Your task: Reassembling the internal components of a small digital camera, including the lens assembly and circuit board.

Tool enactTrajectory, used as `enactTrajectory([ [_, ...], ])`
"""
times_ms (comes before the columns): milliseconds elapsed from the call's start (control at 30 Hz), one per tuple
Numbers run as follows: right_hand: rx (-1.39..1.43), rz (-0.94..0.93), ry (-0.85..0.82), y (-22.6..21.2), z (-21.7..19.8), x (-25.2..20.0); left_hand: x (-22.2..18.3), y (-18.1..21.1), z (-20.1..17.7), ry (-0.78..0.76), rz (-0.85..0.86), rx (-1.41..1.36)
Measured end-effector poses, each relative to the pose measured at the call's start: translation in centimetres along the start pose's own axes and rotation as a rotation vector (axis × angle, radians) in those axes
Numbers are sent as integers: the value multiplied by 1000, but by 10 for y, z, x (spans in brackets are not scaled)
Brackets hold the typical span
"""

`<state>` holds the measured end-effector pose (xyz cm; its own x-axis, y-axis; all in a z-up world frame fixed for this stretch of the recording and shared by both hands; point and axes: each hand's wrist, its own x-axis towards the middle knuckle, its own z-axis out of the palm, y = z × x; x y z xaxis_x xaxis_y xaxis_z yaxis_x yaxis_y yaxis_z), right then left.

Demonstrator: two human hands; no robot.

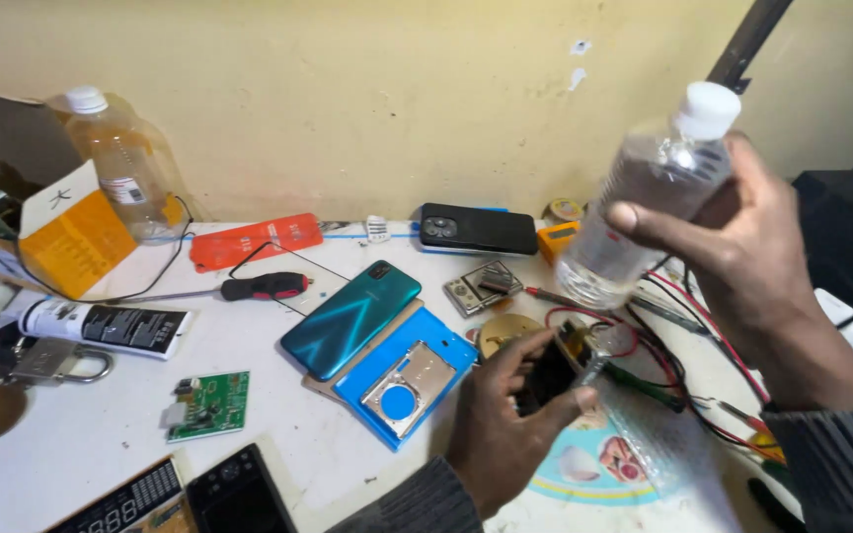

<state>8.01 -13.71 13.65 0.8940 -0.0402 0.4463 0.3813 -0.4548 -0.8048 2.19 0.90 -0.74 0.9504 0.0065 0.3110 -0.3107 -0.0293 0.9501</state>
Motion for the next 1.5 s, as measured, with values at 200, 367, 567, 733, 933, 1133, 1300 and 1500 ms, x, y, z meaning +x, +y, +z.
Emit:
enactTrajectory([
  [200,-242,-198,263,100,-49,-58,-3,14,-4,-48,-54,-27],
  [367,-428,-427,216,111,-63,-65,-4,18,2,-67,-113,32],
  [567,-498,-506,113,123,-59,-65,-2,19,2,-75,-197,167],
  [733,-526,-520,47,124,-51,-68,-2,16,2,-26,-210,167],
  [933,-549,-572,48,120,-43,-70,-2,16,1,-36,-233,185],
  [1133,-586,-626,48,115,-41,-70,-3,14,0,-33,-135,207],
  [1300,-610,-636,47,114,-41,-70,-3,14,-1,-58,-100,263],
  [1500,-592,-666,41,109,-42,-70,-4,11,1,-38,-16,255],
])
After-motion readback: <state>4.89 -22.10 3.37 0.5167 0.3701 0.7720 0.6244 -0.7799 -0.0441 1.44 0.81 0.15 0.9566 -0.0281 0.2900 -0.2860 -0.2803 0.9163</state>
